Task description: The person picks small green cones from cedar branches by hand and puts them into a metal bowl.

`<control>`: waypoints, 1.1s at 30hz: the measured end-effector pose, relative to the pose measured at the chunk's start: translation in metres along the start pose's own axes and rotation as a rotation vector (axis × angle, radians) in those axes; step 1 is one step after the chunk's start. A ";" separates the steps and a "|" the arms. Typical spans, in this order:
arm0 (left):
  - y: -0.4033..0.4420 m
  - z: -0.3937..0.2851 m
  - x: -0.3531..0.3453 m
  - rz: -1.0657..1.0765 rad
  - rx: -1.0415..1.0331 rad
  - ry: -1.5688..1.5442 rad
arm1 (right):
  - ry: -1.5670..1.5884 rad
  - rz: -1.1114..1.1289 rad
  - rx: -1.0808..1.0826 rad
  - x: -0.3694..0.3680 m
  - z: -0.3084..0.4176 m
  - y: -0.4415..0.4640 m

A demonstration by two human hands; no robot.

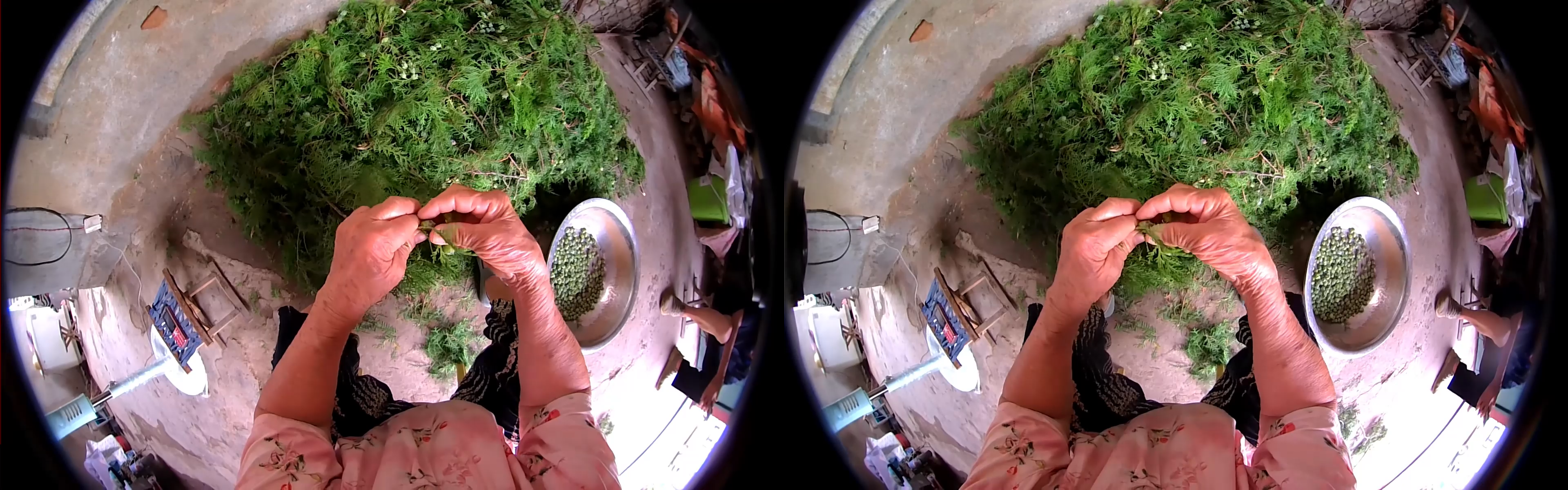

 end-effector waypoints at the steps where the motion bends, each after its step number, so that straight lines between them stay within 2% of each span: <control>1: -0.001 0.001 -0.001 0.006 0.004 -0.017 | -0.031 0.007 0.017 0.001 -0.004 0.000; 6: -0.001 0.000 -0.005 -0.031 0.002 -0.067 | -0.082 -0.058 0.017 -0.003 -0.009 0.000; 8: 0.000 0.000 -0.004 -0.068 0.005 -0.156 | 0.316 -0.160 -0.127 -0.001 -0.017 -0.001; 12: 0.002 -0.002 0.000 -0.092 -0.004 -0.133 | 0.503 -0.283 -0.095 -0.002 -0.016 0.003; 13: 0.001 -0.003 0.000 -0.095 0.014 -0.144 | 0.587 -0.226 -0.113 0.003 -0.013 0.003; 18: 0.002 -0.004 0.001 -0.068 0.012 -0.120 | 0.467 -0.171 -0.030 0.007 -0.016 0.004; 21: 0.001 -0.004 -0.001 -0.138 0.131 -0.257 | 0.448 -0.171 -0.009 0.007 -0.015 0.002; 24: 0.002 -0.002 0.003 -0.084 0.198 -0.371 | 0.539 -0.102 -0.055 0.005 -0.007 -0.003; 27: 0.001 -0.004 0.007 -0.039 0.402 -0.530 | 0.464 -0.039 -0.055 0.001 -0.003 -0.006; 30: 0.000 -0.001 0.006 -0.006 0.384 -0.499 | 0.420 -0.088 0.030 -0.003 -0.015 -0.004; 33: 0.002 -0.005 0.006 -0.014 0.379 -0.511 | 0.457 -0.097 -0.005 0.004 -0.030 -0.003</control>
Point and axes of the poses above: each hand's wrist, its own y-axis towards the middle knuckle, its own x-axis out of the back of the hand, z = x × y, the point moved 1 cm from there along y, towards the middle knuckle, and after that the axes turned 3 degrees about x, right-handed, at the moved point
